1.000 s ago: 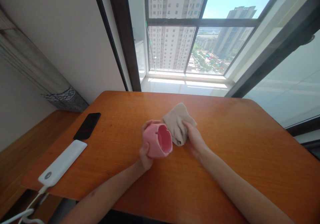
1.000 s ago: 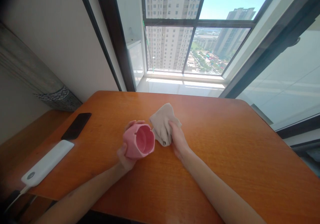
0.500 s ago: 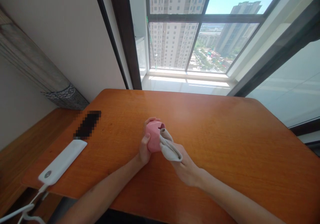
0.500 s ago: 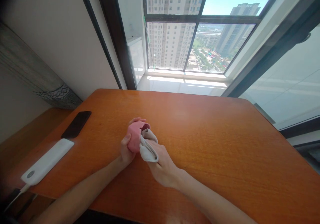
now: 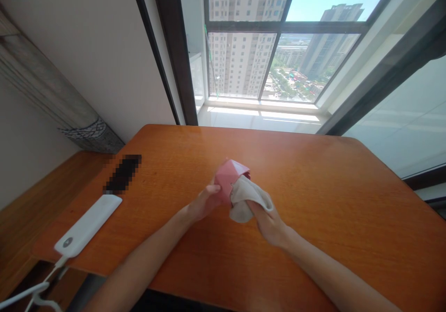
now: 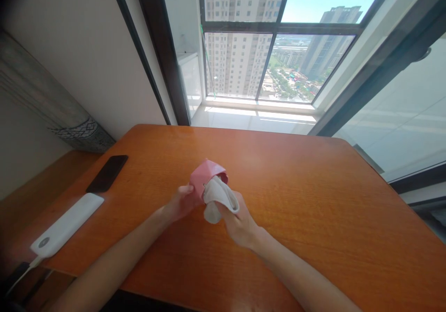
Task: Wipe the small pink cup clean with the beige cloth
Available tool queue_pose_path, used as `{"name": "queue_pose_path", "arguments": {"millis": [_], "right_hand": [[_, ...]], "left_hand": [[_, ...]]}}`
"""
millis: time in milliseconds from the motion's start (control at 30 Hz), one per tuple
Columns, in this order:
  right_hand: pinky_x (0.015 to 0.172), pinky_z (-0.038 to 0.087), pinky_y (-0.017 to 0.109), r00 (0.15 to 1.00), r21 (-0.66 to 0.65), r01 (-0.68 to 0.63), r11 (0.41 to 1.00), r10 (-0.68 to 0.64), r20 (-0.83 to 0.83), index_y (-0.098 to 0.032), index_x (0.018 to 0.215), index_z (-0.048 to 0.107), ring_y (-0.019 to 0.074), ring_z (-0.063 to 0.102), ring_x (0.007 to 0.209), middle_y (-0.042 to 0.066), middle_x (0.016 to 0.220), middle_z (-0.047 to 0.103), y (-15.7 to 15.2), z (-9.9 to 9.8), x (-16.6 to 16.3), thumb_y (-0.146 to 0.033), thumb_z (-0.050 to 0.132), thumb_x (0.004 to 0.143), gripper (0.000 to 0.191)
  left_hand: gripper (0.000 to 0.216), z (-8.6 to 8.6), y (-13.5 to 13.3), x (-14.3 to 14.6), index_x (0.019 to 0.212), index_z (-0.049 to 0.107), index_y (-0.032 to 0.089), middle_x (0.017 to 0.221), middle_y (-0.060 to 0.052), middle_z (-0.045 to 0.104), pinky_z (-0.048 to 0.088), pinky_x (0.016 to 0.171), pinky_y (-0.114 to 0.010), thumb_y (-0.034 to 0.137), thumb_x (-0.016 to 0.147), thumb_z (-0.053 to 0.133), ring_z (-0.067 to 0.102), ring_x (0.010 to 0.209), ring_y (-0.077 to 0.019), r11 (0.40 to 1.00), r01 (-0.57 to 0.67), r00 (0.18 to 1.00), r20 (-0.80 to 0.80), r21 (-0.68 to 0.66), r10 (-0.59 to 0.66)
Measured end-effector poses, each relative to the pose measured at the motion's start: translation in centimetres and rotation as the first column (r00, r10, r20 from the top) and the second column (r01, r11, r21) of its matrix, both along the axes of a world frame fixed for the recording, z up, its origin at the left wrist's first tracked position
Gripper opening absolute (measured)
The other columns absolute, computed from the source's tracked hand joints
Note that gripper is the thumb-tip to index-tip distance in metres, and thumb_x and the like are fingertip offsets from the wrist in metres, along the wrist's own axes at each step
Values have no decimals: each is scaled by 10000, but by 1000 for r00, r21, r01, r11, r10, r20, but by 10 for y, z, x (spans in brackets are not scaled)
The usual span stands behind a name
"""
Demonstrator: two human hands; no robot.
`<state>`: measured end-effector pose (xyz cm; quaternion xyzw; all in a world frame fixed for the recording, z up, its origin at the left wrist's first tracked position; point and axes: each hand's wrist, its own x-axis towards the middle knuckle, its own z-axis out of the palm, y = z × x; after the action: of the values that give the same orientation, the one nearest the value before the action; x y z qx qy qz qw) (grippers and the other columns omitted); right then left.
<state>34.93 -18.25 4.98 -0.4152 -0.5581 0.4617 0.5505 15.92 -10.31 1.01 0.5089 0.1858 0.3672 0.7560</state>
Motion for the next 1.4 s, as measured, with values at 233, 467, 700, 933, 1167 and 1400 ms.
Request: {"name": "queue_pose_path", "arguments": {"millis": [233, 467, 700, 933, 1167, 1400], "right_hand": [[754, 544, 387, 797, 571, -404, 714, -31, 603, -236, 1135, 667, 258, 618, 787, 96, 920, 708, 31, -4, 30, -288, 512, 1036, 192], [824, 578, 372, 977, -24, -181, 983, 177, -116, -237, 1037, 763, 237, 691, 845, 53, 949, 772, 7, -12, 2, -511, 571, 1047, 334], [974, 633, 436, 733, -459, -210, 863, -171, -658, -230, 1128, 788, 272, 783, 1045, 57, 1118, 837, 16, -6, 1, -438, 593, 1007, 310], [721, 589, 346, 935, 355, -243, 903, 120, 335, -217, 984, 741, 232, 702, 736, 77, 851, 770, 14, -15, 19, -403, 569, 1021, 256], [883, 578, 433, 485, 410, -678, 610, -47, 873, -124, 1146, 699, 289, 704, 881, 154, 974, 776, 23, -2, 25, -248, 596, 928, 272], [872, 558, 432, 868, 123, -377, 918, 304, 392, -202, 949, 716, 270, 681, 873, 106, 937, 760, 8, -16, 10, -417, 573, 988, 262]], "left_hand": [[934, 3, 15, -11, 1141, 746, 87, 862, -105, 714, 422, 622, -285, 941, 880, 472, 537, 674, -155, 977, 143, 967, -188, -159, -172], [703, 8, 8, -1, 1573, 522, 269, 1529, -119, 619, 509, 1092, -456, 562, 943, 629, 622, 1318, -338, 996, -33, 993, -108, 86, 43], [853, -5, 18, -9, 1585, 471, 311, 1713, -136, 398, 233, 1337, -558, 417, 815, 822, 316, 1621, -403, 682, -171, 966, -14, 711, 257], [547, 16, 2, 5, 1134, 608, 245, 1299, -94, 690, 532, 1036, -416, 760, 951, 586, 672, 1207, -290, 996, -45, 986, 155, -79, 57], [590, 30, 9, -6, 1401, 605, 257, 1368, -83, 701, 462, 1113, -408, 642, 956, 647, 645, 1262, -291, 994, 104, 983, -153, -14, -105], [687, 18, -1, 0, 1509, 503, 210, 1320, -120, 711, 505, 1064, -447, 641, 984, 610, 680, 1176, -313, 973, -72, 968, -219, 221, 121]]}}
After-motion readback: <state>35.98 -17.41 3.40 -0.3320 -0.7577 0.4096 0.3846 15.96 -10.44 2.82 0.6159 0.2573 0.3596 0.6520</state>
